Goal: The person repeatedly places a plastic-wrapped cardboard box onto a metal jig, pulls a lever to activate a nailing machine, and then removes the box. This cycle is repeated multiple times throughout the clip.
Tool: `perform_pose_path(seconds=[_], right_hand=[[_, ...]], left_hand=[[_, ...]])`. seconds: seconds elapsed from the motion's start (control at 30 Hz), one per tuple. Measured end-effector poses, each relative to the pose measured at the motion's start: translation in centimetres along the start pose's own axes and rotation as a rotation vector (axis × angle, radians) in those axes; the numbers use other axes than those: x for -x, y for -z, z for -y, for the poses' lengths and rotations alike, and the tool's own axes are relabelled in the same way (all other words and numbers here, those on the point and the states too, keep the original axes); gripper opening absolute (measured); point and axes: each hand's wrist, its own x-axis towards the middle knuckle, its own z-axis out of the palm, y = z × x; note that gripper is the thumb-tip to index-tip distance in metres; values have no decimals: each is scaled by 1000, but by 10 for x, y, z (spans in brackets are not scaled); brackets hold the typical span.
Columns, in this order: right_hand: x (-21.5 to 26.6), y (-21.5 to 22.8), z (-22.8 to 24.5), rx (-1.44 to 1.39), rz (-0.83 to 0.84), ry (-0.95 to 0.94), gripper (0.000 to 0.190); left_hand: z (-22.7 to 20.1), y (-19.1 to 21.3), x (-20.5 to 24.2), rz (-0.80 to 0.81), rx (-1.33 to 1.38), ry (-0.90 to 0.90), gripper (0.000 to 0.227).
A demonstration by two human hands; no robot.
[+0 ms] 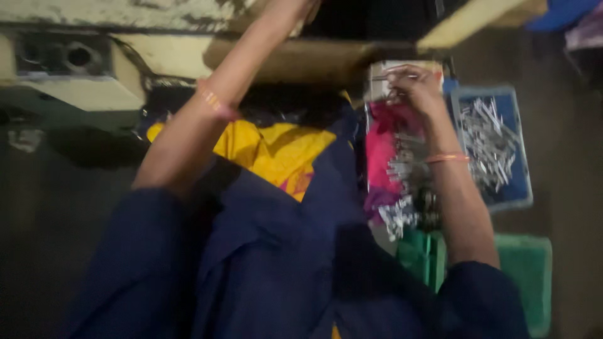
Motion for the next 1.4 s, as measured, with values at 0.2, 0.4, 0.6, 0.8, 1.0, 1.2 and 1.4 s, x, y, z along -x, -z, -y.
perform_pose_path(seconds=[0.2,0.4,0.6,0.8,1.0,1.2,1.4], right_hand=[[-98,-105,81,-353,209,120,15],[-200,-189,162,-399,216,320,22],[-331,-238,196,-497,194,399,37],[-461,-264,215,-666,10,326,28],[-538,-293,222,-793,17,376,30],[-536,-324,222,-904,183,430,40],[-532,-311,232,-1106,173,479,50]], left_hand=[[-22,120,67,-188,372,-215,30],[-9,164,92,-399,294,-148,22],[39,143,80,-655,144,-167,23],[56,142,62,-837,-118,-558,12],[80,142,59,-870,-217,-670,14],[100,139,62,-891,-303,-680,13],[107,137,60,-920,-292,-720,13]])
